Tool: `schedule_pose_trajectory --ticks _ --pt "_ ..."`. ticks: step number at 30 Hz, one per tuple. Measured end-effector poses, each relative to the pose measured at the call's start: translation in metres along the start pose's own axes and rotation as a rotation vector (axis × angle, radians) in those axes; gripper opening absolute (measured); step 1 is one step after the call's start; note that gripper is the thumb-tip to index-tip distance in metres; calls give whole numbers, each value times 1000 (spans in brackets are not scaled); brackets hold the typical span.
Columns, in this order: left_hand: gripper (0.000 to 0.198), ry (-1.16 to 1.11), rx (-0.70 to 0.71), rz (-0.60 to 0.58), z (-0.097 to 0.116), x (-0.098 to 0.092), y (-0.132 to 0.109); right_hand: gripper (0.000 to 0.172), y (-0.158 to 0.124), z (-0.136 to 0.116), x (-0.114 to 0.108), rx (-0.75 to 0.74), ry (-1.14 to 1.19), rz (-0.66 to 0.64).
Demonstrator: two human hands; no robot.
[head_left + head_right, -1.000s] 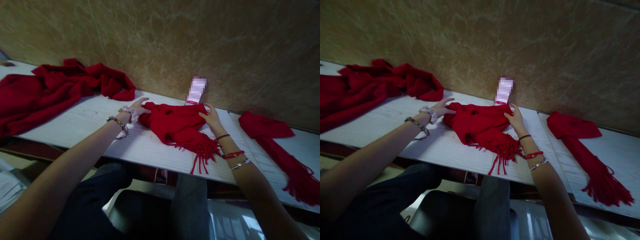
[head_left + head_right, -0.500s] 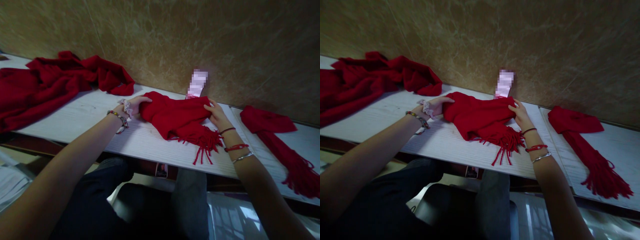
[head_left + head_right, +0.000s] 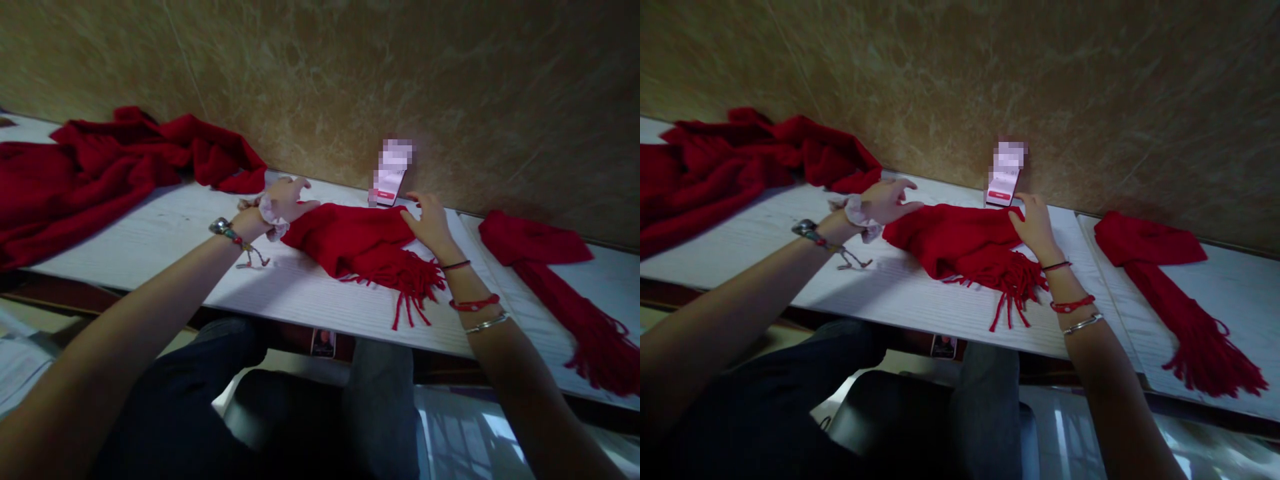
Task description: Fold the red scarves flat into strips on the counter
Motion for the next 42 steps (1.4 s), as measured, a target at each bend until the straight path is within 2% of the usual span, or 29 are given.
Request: schedule_pose_trajectory --ticks 2,3,4,6,8,10,14,16,18,20,23,25,28,30,32,34,35,37,39,42 --pt "50 57 60 -26 15 8 -19 40 -2 -20 -1 -128 42 -110" --pt "55 145 174 -106 23 16 -32 42 -5 -29 1 -192 60 -197" --pt "65 228 300 -127 29 23 -44 44 -9 -35 4 -245 63 -296" --pt "77 399 477 -62 33 34 -63 44 -20 -40 13 -281 15 -496" --pt "65 519 513 -84 26 42 -69 42 -28 -36 21 -239 -59 -645" --pt "57 579 495 -125 11 42 -61 42 -32 -29 26 -199 -107 -705" --pt "56 620 450 -99 -15 29 -34 44 -33 -23 30 -254 -157 -689" --pt "58 627 450 -52 -17 29 -32 45 -34 -25 31 -293 -193 -674" --pt "62 597 556 -62 -11 38 -39 45 -35 -28 32 -315 -238 -663" --pt "62 536 690 -121 -1 52 -50 45 -36 -29 33 -327 -273 -656" --pt "55 386 758 -166 10 65 -62 44 -36 -28 34 -332 -269 -637" --pt "50 215 777 -185 16 64 -66 43 -36 -27 35 -328 -247 -620" --pt "45 -60 868 -326 27 56 -71 43 -35 -27 35 -325 -205 -587" --pt "42 -132 870 -376 31 50 -72 39 -33 -30 33 -317 -146 -540" --pt "39 -46 776 -257 31 46 -67 33 -29 -39 27 -305 -43 -467" --pt "38 130 658 -47 24 44 -58 28 -27 -51 20 -310 70 -405" --pt "38 211 620 40 20 45 -54 25 -27 -59 17 -325 114 -406" --pt "36 319 609 145 11 47 -47 21 -31 -75 15 -378 166 -496" --pt "36 387 646 171 1 50 -41 20 -39 -89 16 -436 163 -637" --pt "40 493 689 67 -10 56 -35 22 -48 -104 16 -473 97 -760"
Point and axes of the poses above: each hand's wrist, its own y-axis towards the middle knuckle, its own x-axis out of the palm, z = x × y, the point moved 3 cm from there along y, towards the middle knuckle, and after that the axes turned 13 degrees about z, right-handed, at the moved point
